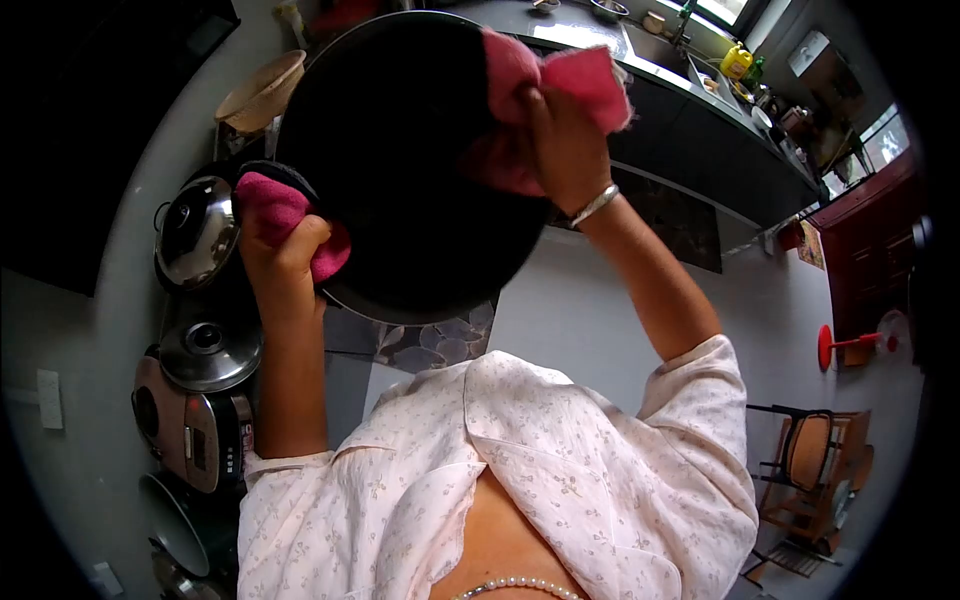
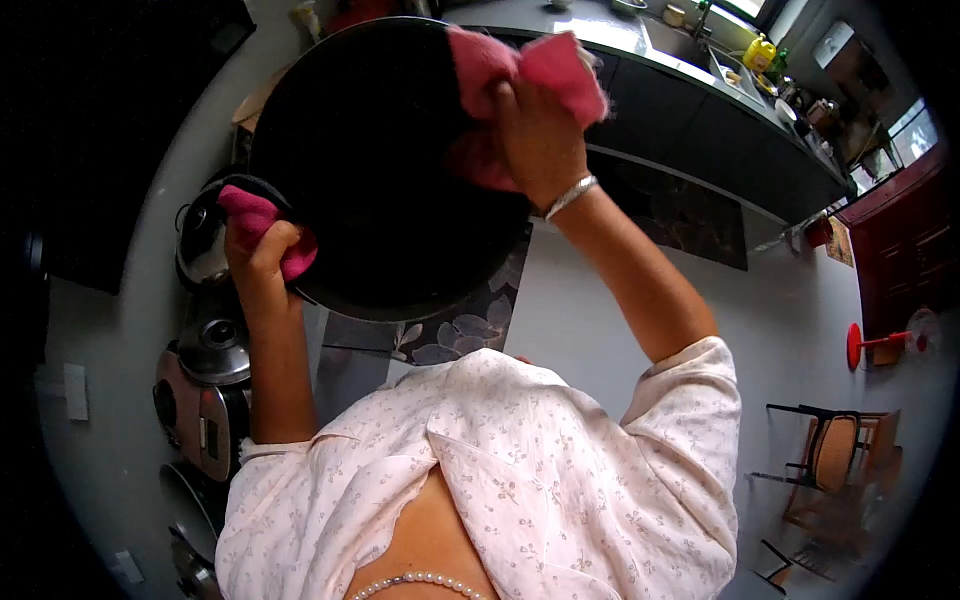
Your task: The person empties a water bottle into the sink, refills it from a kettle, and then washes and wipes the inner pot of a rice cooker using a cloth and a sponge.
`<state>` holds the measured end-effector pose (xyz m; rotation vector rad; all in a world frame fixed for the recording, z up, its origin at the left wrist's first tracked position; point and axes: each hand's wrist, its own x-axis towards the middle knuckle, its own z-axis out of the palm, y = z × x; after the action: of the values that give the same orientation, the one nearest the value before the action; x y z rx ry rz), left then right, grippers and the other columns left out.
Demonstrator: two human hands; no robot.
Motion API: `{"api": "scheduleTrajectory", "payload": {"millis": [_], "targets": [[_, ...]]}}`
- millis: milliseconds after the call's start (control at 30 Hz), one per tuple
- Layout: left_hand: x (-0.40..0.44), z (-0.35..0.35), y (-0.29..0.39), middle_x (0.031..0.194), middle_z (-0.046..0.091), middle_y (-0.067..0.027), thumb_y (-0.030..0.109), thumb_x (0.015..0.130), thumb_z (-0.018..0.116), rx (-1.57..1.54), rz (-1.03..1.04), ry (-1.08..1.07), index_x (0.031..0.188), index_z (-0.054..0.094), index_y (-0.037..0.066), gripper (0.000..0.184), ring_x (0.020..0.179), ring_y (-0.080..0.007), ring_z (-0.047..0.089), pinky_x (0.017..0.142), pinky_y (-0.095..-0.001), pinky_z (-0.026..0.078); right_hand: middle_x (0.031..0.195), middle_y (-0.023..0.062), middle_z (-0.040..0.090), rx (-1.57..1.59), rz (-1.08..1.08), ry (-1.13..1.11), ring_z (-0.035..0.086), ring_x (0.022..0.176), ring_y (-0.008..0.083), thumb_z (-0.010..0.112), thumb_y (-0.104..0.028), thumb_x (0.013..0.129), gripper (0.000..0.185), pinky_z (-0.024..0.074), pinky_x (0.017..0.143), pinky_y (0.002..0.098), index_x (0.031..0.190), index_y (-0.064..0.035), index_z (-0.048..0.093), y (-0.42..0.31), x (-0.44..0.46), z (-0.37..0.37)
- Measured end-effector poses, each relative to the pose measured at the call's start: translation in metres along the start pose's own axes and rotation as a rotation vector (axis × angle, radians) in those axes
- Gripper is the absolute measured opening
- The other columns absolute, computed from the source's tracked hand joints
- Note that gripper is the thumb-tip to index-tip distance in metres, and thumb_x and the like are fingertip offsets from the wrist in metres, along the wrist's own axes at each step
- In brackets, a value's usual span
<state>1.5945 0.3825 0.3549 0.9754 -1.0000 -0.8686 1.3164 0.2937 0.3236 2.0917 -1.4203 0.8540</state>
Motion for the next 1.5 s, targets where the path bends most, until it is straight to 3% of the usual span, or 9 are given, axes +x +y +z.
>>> {"api": "scheduleTrajectory", "payload": {"millis": [167, 467, 633, 700, 767, 967, 1100, 1433, 1500], "targets": [[0.0, 0.011, -0.009, 0.078, 0.051, 0.0023, -0.005, 0.064, 0.061, 0.06, 0.027, 0.08, 0.087, 0.057, 0.009, 0.027, 0.07, -0.01, 0.05, 0.066, -0.0234, 0.043, 0.101, 0.0175, 0.061, 0.288, 0.221, -0.226, 0.061, 0.086, 0.0368, 0.056, -0.012, 0.084, 0.029, 0.0502, 0.076, 0.0392, 0.111, -0.0018, 0.056, -0.021, -0.068, 0.022], [0.007, -0.001, -0.055, 0.079, 0.055, -0.0001, -0.003, 0.065, 0.061, 0.32, 0.173, 0.006, 0.084, 0.058, 0.007, 0.022, 0.073, -0.0119, 0.052, 0.07, -0.0244, 0.043, 0.1, 0.0045, 0.063, 1.876, 1.087, -0.523, 0.06, 0.091, 0.0115, 0.059, -0.008, 0.091, 0.024, 0.0499, 0.081, 0.0238, 0.113, 0.0021, 0.059, -0.104, -0.119, 0.006], [0.0, 0.0, -0.046, 0.077, 0.05, 0.0025, -0.005, 0.064, 0.061, 0.039, -0.169, -0.046, 0.084, 0.054, 0.008, 0.025, 0.068, -0.0099, 0.048, 0.062, -0.0228, 0.042, 0.112, 0.0078, 0.062, 1.485, 0.486, -0.052, 0.06, 0.103, 0.0164, 0.056, -0.007, 0.091, 0.033, 0.0492, 0.089, 0.0273, 0.124, -0.0032, 0.054, -0.082, -0.064, -0.025], [-0.008, 0.002, -0.044, 0.08, 0.054, -0.0006, -0.003, 0.063, 0.063, 0.136, -0.184, -0.155, 0.091, 0.057, 0.006, 0.029, 0.073, -0.0123, 0.053, 0.066, -0.0248, 0.044, 0.123, 0.0079, 0.057, 0.786, -0.311, 0.033, 0.058, 0.111, 0.0226, 0.057, -0.006, 0.087, 0.04, 0.0476, 0.095, 0.0313, 0.127, -0.0089, 0.054, -0.086, -0.011, -0.039], [-0.013, 0.008, -0.048, 0.088, 0.058, -0.005, -0.001, 0.063, 0.063, 0.214, 0.025, -0.217, 0.101, 0.057, 0.004, 0.039, 0.083, -0.0159, 0.058, 0.073, -0.0279, 0.046, 0.128, 0.0061, 0.054, 0.509, -0.599, 0.037, 0.055, 0.115, 0.0257, 0.059, -0.007, 0.082, 0.045, 0.0464, 0.098, 0.0343, 0.127, -0.0145, 0.055, -0.094, 0.012, -0.028], [-0.021, -0.007, -0.035, 0.095, 0.061, -0.0072, 0.002, 0.059, 0.066, 0.212, 0.02, -0.295, 0.107, 0.056, 0.003, 0.049, 0.089, -0.0187, 0.06, 0.082, -0.0315, 0.047, 0.109, 0.0023, 0.065, 0.328, -0.806, -0.006, 0.063, 0.101, 0.0194, 0.066, -0.026, 0.081, 0.036, 0.0513, 0.085, 0.0351, 0.114, -0.0153, 0.058, -0.052, 0.056, -0.039], [-0.018, -0.023, -0.003, 0.088, 0.06, -0.0019, -0.001, 0.059, 0.069, 0.247, -0.055, -0.293, 0.097, 0.058, 0.003, 0.04, 0.082, -0.0131, 0.058, 0.076, -0.0262, 0.046, 0.096, 0.0064, 0.062, 0.439, -0.349, -0.285, 0.061, 0.09, 0.0254, 0.062, -0.029, 0.086, 0.026, 0.0491, 0.076, 0.0375, 0.104, -0.0115, 0.057, 0.006, 0.054, -0.035], [-0.016, -0.021, -0.007, 0.084, 0.056, -0.0003, -0.002, 0.062, 0.067, 0.028, 0.067, 0.151, 0.095, 0.058, 0.005, 0.034, 0.077, -0.0108, 0.054, 0.075, -0.0259, 0.045, 0.088, -0.0069, 0.051, 1.63, 0.759, 0.035, 0.047, 0.076, 0.0046, 0.051, -0.007, 0.091, 0.013, 0.0423, 0.068, 0.019, 0.104, -0.0082, 0.053, -0.011, -0.093, 0.067], [-0.016, -0.022, -0.022, 0.09, 0.057, -0.0014, -0.001, 0.063, 0.066, 0.009, 0.057, 0.186, 0.104, 0.057, 0.005, 0.042, 0.082, -0.0123, 0.055, 0.078, -0.0277, 0.046, 0.086, -0.0059, 0.052, 1.978, 1.376, 0.456, 0.049, 0.073, 0.0058, 0.053, -0.006, 0.089, 0.011, 0.0428, 0.067, 0.0196, 0.1, -0.0076, 0.056, -0.077, -0.091, 0.043]]}}
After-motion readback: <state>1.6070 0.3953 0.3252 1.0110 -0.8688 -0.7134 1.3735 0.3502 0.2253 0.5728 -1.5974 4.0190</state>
